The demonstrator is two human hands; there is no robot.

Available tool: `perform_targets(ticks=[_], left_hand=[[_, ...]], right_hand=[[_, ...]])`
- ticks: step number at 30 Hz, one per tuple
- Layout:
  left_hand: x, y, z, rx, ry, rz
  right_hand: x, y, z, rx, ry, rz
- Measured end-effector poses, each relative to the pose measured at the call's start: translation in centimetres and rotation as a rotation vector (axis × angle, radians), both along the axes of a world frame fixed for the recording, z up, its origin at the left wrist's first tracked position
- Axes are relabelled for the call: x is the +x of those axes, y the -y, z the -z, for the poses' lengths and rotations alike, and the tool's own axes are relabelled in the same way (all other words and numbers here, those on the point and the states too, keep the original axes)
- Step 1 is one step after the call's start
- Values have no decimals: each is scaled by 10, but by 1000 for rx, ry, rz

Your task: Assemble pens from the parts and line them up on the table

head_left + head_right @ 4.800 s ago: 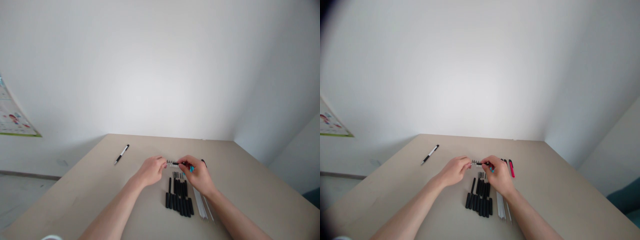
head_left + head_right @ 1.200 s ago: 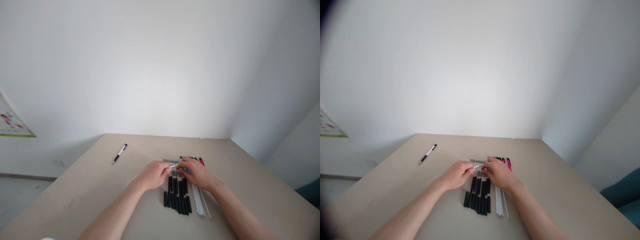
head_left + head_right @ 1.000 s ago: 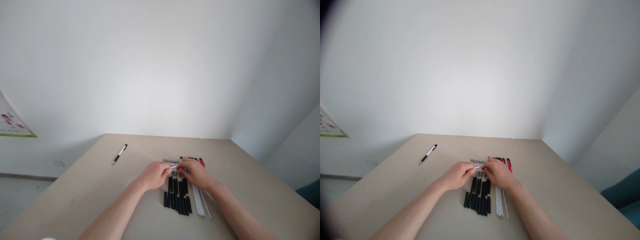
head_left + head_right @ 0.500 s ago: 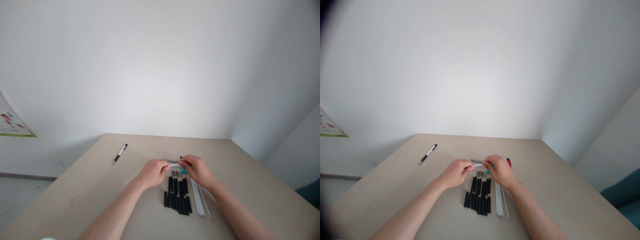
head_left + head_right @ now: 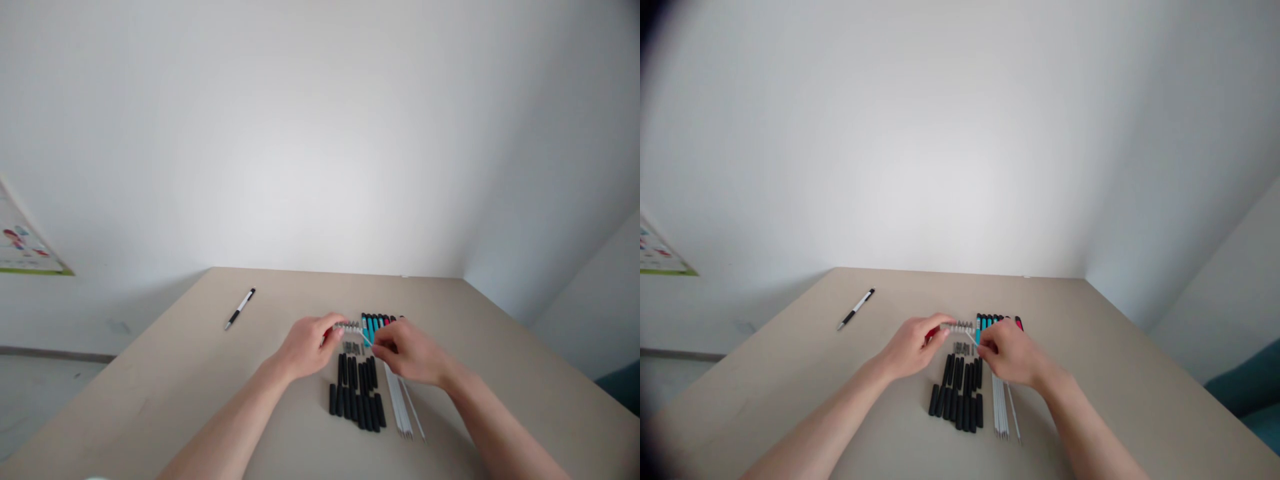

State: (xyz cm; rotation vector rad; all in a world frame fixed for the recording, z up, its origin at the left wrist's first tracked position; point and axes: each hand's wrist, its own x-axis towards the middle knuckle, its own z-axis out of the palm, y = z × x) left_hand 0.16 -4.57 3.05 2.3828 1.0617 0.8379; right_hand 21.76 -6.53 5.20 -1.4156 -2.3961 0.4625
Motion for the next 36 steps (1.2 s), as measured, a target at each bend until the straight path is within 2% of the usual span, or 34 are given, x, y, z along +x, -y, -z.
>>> perform_targets(ticks=[4,6,9,12,18,22,25,27,28,32,34,36], left_hand=[[-4,-1,1,-4,123,57],[-5,-2,3,-6,172,78],[-6,-3,5,-20,211,53],[-6,-4,6,-39,236,35],[-4,-5,10,-93,316,15],[-1,-9,11,-253,666,-29],[4,-12,9,-437,1002,50],[7,-12,5,-518,1181,141],[10,-11,4,-549,1246,183],[18,-4,-2,-636,1368,251],[20,-1,-2,-688,1378,249],[22,-1,-1,-735,1360,230]], right_hand=[[21,7,-5,-337,150,286],[28,10,-4,-504,184,379],[30,13,-2,-646,199,395],[24,14,0,-707,202,361],[16,8,5,-663,197,311],[15,3,5,-616,185,311],[8,1,0,-338,120,307],[-1,2,-3,-126,15,243],[-7,4,-4,-69,-55,193],[-30,11,2,-123,-284,14],[-37,14,8,-129,-338,-13],[-39,13,13,-98,-376,20]])
